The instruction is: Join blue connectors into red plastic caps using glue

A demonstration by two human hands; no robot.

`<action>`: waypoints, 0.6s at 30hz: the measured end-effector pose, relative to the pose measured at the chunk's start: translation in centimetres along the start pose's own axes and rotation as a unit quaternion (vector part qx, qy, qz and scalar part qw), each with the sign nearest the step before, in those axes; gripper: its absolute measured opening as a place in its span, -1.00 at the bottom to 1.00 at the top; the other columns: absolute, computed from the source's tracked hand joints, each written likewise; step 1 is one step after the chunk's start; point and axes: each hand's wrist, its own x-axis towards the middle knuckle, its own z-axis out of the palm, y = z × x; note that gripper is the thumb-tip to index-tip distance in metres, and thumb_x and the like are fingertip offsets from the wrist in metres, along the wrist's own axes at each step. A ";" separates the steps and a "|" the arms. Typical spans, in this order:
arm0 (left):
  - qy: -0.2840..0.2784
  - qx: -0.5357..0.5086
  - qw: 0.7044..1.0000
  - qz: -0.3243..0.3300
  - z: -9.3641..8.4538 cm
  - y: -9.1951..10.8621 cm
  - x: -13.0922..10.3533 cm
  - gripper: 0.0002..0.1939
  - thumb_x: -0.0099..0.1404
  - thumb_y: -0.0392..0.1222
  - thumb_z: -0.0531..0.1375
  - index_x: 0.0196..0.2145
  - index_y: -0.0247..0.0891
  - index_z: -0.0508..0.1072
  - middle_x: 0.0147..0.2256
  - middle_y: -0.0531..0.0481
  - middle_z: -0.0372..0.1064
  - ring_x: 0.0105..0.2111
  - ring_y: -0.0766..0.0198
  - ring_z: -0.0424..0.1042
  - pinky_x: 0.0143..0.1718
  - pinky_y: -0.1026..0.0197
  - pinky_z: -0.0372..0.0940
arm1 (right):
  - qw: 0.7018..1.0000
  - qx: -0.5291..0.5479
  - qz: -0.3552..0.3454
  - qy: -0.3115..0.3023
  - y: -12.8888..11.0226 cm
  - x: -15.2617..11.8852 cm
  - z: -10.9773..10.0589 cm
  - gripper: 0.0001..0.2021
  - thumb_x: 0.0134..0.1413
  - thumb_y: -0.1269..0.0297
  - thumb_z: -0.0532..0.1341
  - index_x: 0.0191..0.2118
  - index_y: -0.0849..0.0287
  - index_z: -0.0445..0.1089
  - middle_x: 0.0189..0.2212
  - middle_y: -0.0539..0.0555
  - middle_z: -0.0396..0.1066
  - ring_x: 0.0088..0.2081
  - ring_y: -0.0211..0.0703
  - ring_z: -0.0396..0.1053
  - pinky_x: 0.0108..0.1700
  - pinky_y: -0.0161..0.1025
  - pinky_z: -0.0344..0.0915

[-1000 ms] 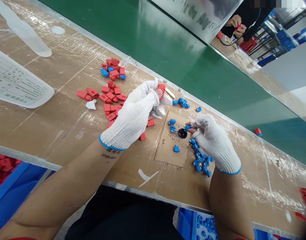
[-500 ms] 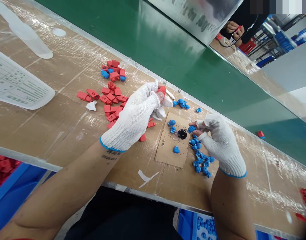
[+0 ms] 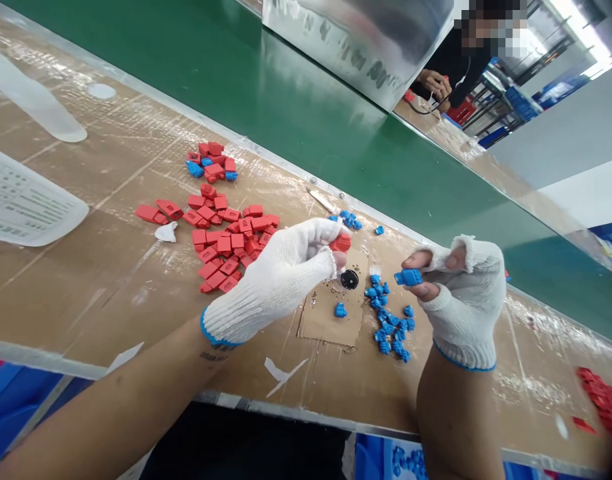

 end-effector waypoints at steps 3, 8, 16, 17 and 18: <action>-0.021 0.009 1.000 -0.001 0.2 0.0 -0.2 -0.86 0.26 -0.43 0.33 -0.36 -0.22 0.54 -0.42 0.07 0.38 -0.43 0.31 0.35 -0.33 0.21 0.33 | 1.000 -0.003 0.001 0.019 -0.3 0.0 -0.2 -0.50 0.09 0.01 0.55 -0.21 -0.07 0.17 -0.37 -0.08 0.40 -0.24 0.02 0.64 -0.35 -0.06 0.57; -0.049 -0.017 0.998 0.017 0.5 -0.9 -0.5 -0.87 0.26 -0.31 0.39 -0.34 -0.21 0.49 -0.39 0.07 0.39 -0.41 0.33 0.33 -0.33 0.22 0.31 | 0.999 0.034 -0.029 -0.002 -0.8 0.2 0.0 -0.57 0.14 0.15 0.54 -0.20 -0.07 0.22 -0.35 -0.09 0.48 -0.23 -0.06 0.62 -0.31 -0.12 0.59; -0.032 -0.063 0.998 0.003 0.1 -1.8 -0.5 -0.70 0.19 -0.29 0.46 -0.22 -0.17 0.44 -0.28 0.01 0.58 -0.29 0.24 0.53 -0.27 0.20 0.39 | 0.997 0.049 -0.050 0.037 -2.3 0.0 0.4 -0.56 0.08 0.17 0.57 -0.22 -0.06 0.25 -0.35 -0.08 0.50 -0.28 -0.08 0.59 -0.33 -0.12 0.59; -0.039 -0.074 0.997 -0.002 0.1 -1.8 -0.5 -0.68 0.20 -0.30 0.47 -0.18 -0.16 0.43 -0.28 0.01 0.59 -0.31 0.25 0.53 -0.28 0.22 0.39 | 0.996 0.058 -0.052 0.036 -2.5 0.0 0.4 -0.58 0.09 0.19 0.57 -0.22 -0.06 0.26 -0.34 -0.08 0.50 -0.26 -0.09 0.59 -0.34 -0.13 0.58; -0.045 -0.088 0.995 -0.003 0.1 -1.9 -0.5 -0.66 0.21 -0.30 0.46 -0.14 -0.15 0.44 -0.29 0.02 0.60 -0.32 0.27 0.54 -0.28 0.23 0.40 | 0.996 0.065 -0.053 0.033 -2.6 -0.1 0.4 -0.59 0.10 0.20 0.56 -0.22 -0.06 0.27 -0.33 -0.08 0.51 -0.26 -0.09 0.59 -0.35 -0.14 0.57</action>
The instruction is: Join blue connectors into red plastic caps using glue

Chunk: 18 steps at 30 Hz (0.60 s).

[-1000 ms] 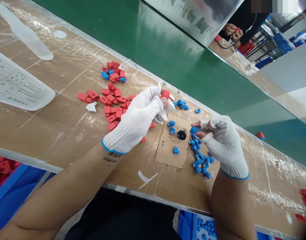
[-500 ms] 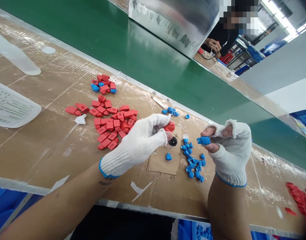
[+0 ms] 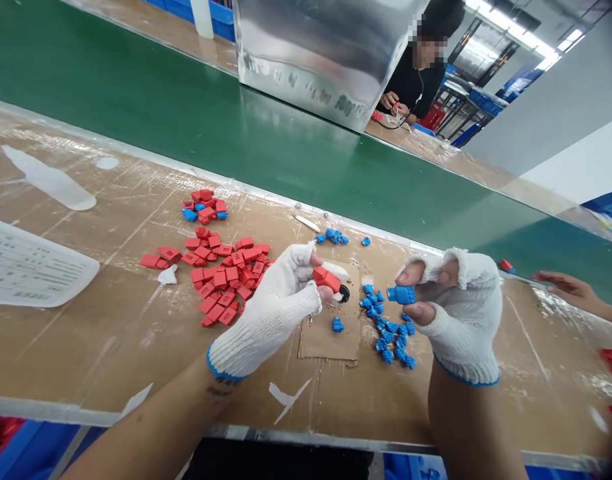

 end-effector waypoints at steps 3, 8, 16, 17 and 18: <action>-0.028 -0.045 0.999 -0.005 0.2 -0.1 0.0 -0.71 0.26 -0.23 0.48 -0.14 -0.16 0.49 -0.29 0.03 0.59 -0.35 0.30 0.57 -0.25 0.23 0.46 | 1.000 0.004 0.002 -0.006 -0.2 -0.3 0.0 -0.61 0.14 0.18 0.54 -0.19 -0.08 0.28 -0.31 -0.08 0.53 -0.30 -0.11 0.57 -0.38 -0.13 0.57; -0.067 -0.096 0.992 -0.055 0.7 -0.3 -0.3 -0.63 0.20 -0.05 0.56 -0.27 -0.19 0.47 -0.36 0.07 0.50 -0.43 0.34 0.55 -0.37 0.31 0.44 | 1.000 0.001 0.011 0.001 -0.4 -0.9 0.6 -0.63 0.18 0.13 0.51 -0.16 -0.10 0.27 -0.24 -0.06 0.56 -0.24 -0.04 0.61 -0.31 -0.02 0.61; -0.088 -0.085 0.991 -0.062 1.4 -1.9 -1.4 -0.60 0.28 0.15 0.48 -0.26 -0.20 0.49 -0.39 0.07 0.42 -0.44 0.37 0.47 -0.41 0.33 0.35 | 0.999 0.017 0.037 -0.018 -0.8 -1.4 1.8 -0.63 0.16 0.33 0.48 -0.12 -0.09 0.27 -0.17 -0.05 0.58 -0.20 -0.04 0.60 -0.23 -0.01 0.62; -0.085 -0.085 0.991 -0.061 1.4 -2.1 -1.5 -0.59 0.27 0.15 0.49 -0.27 -0.20 0.50 -0.39 0.07 0.41 -0.44 0.38 0.45 -0.43 0.34 0.32 | 0.999 0.025 0.037 -0.022 -0.8 -1.5 1.9 -0.62 0.16 0.36 0.48 -0.11 -0.08 0.28 -0.16 -0.04 0.57 -0.17 -0.04 0.60 -0.22 -0.04 0.62; -0.080 -0.084 0.991 -0.063 1.5 -2.2 -1.5 -0.59 0.24 0.14 0.51 -0.27 -0.20 0.51 -0.38 0.06 0.41 -0.42 0.38 0.45 -0.43 0.34 0.31 | 0.998 0.032 0.037 -0.026 -0.7 -1.6 2.0 -0.62 0.15 0.39 0.48 -0.11 -0.07 0.28 -0.15 -0.03 0.55 -0.14 -0.04 0.60 -0.21 -0.05 0.62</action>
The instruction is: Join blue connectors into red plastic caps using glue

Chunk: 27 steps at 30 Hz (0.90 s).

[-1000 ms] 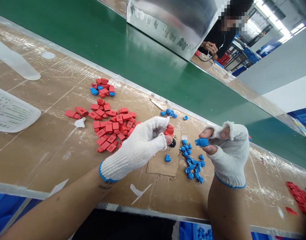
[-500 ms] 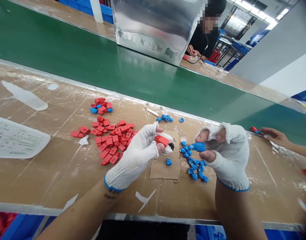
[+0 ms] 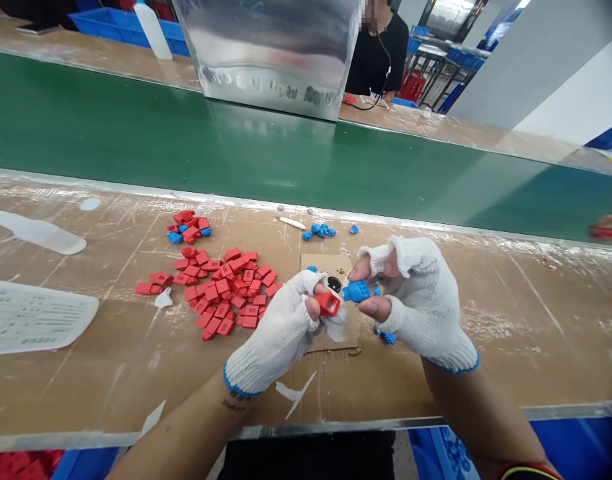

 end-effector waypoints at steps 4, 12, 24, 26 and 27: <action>0.032 -0.010 0.999 -0.002 0.1 -0.1 0.0 -0.55 0.13 0.05 0.59 -0.28 -0.16 0.46 -0.31 0.06 0.46 -0.36 0.32 0.49 -0.36 0.30 0.34 | 1.000 -0.007 0.001 -0.010 0.3 -0.3 0.4 -0.63 0.17 0.41 0.48 -0.11 -0.05 0.29 -0.15 0.00 0.49 -0.13 -0.03 0.62 -0.17 -0.04 0.63; 0.021 -0.039 0.999 -0.007 0.4 0.6 -0.1 -0.52 0.10 -0.04 0.62 -0.31 -0.19 0.40 -0.31 0.08 0.50 -0.39 0.33 0.52 -0.33 0.27 0.38 | 0.998 -0.038 0.005 -0.046 0.5 -0.7 0.0 -0.63 0.23 0.43 0.45 -0.04 -0.10 0.31 -0.09 0.01 0.52 -0.21 -0.07 0.59 -0.19 -0.03 0.60; 0.005 -0.030 1.000 0.005 0.0 0.0 -0.1 -0.53 0.17 -0.08 0.58 -0.32 -0.22 0.34 -0.36 0.13 0.46 -0.45 0.39 0.52 -0.41 0.34 0.37 | 0.987 -0.123 -0.037 -0.094 -0.1 0.1 -0.1 -0.74 0.24 0.42 0.44 -0.21 0.00 0.34 -0.20 -0.05 0.63 -0.23 -0.10 0.65 -0.23 -0.20 0.57; 0.003 -0.017 1.000 -0.002 0.0 0.1 -0.3 -0.51 0.15 -0.08 0.59 -0.34 -0.22 0.33 -0.37 0.13 0.46 -0.47 0.41 0.49 -0.44 0.35 0.34 | 0.984 -0.129 -0.050 -0.113 -0.4 0.3 -0.2 -0.76 0.25 0.46 0.41 -0.24 0.00 0.35 -0.23 -0.04 0.64 -0.23 -0.08 0.67 -0.24 -0.19 0.57; 0.007 -0.010 1.000 -0.003 0.0 0.1 -0.4 -0.50 0.13 -0.08 0.60 -0.35 -0.23 0.32 -0.37 0.12 0.46 -0.47 0.41 0.49 -0.44 0.35 0.34 | 0.982 -0.132 -0.058 -0.123 -0.5 0.5 -0.2 -0.76 0.25 0.48 0.39 -0.25 0.01 0.36 -0.25 -0.04 0.63 -0.24 -0.08 0.66 -0.24 -0.20 0.57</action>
